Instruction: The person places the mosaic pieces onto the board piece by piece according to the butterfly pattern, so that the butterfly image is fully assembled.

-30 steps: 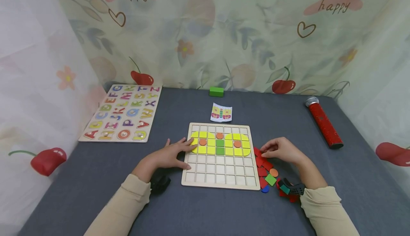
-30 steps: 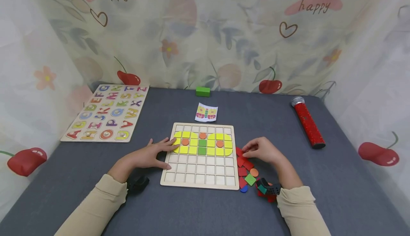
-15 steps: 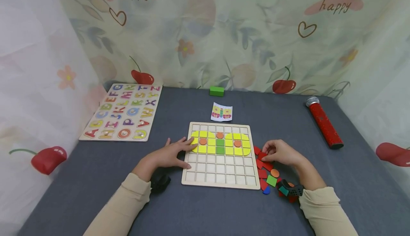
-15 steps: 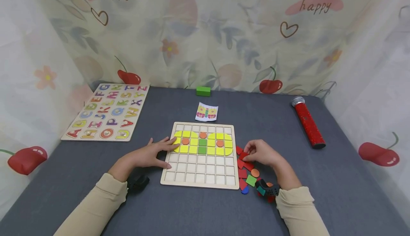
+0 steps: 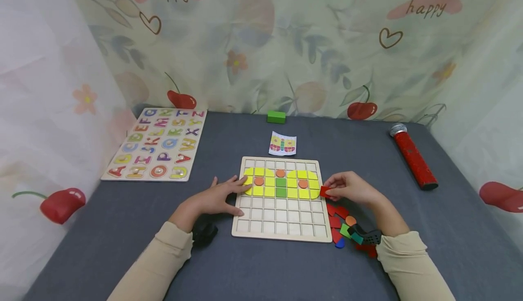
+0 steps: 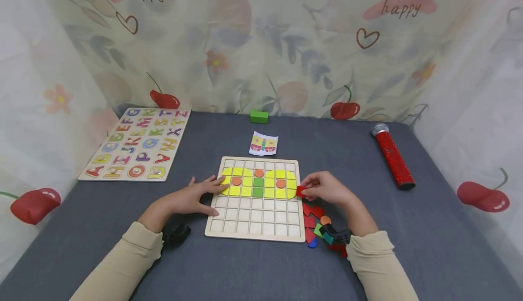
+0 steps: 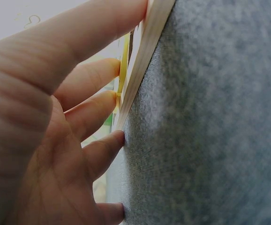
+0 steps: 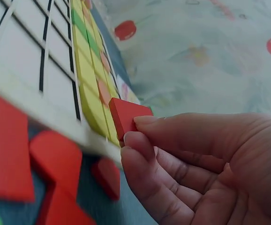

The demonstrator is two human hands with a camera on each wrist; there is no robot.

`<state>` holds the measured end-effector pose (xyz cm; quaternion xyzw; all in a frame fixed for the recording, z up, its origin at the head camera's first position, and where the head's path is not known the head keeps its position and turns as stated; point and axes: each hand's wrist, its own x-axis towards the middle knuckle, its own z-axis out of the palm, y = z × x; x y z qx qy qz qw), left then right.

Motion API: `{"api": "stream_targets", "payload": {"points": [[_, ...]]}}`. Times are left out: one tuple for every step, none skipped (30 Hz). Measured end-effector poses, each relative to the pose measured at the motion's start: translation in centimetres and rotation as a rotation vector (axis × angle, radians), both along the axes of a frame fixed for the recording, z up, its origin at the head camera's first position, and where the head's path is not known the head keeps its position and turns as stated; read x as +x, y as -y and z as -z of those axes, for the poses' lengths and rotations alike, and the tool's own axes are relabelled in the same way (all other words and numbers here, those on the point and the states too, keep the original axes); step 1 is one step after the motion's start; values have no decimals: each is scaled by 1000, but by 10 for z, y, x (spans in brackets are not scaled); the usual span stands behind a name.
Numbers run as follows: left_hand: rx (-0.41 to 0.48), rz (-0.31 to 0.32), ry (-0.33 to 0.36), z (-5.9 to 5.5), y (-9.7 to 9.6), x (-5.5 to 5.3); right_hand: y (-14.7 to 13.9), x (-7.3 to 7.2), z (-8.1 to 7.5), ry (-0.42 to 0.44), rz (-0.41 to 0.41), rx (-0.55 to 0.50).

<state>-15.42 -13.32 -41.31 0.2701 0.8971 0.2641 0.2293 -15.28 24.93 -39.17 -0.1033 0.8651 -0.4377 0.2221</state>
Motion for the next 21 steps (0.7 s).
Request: {"api": "stream_targets", "payload": {"points": [[0, 1, 1, 0, 0, 0, 3, 0, 0, 3, 0, -11], [1, 0, 1, 0, 0, 0, 5, -1, -1, 3, -3, -23], [2, 0, 2, 1, 0, 0, 8, -1, -1, 4, -5, -33], [4, -1, 1, 0, 0, 0, 10, -2, -1, 4, -4, -41], [6, -1, 1, 0, 0, 0, 12, -2, -2, 5, -4, -48], [7, -1, 1, 0, 0, 0, 13, -2, -2, 4, -5, -53], [7, -1, 1, 0, -1, 0, 14, -3, -2, 4, -9, -57], [8, -1, 2, 0, -1, 0, 15, -3, -2, 5, -12, -61], [8, 0, 2, 0, -1, 0, 15, -3, -1, 7, -12, -60], [8, 0, 2, 0, -1, 0, 16, -3, -1, 10, -8, -59], [8, 1, 1, 0, -1, 0, 15, -4, -1, 12, -2, -59], [9, 1, 2, 0, -1, 0, 15, -4, 0, 14, 6, -58], [11, 1, 2, 0, -1, 0, 14, -4, 0, 10, 10, -55], [12, 0, 1, 0, -1, 0, 12, -4, 0, 6, 16, -51], [13, 0, 1, 0, -1, 0, 10, -4, 1, 2, 26, -44], [15, 0, 2, 0, -1, 0, 8, -4, 1, -2, 36, -39], [17, -1, 3, 0, -1, 0, 6, -4, 1, -9, 40, -33], [17, 0, 5, 0, 0, 0, 3, -4, 2, -13, 42, -27], [18, 1, 5, 0, 0, 0, 0, -4, 2, -17, 42, -18], [18, 3, 5, 0, 0, 0, -2, -3, 2, -18, 44, -10], [18, 4, 4, 0, 0, 0, -5, -3, 3, -20, 45, 1]]}}
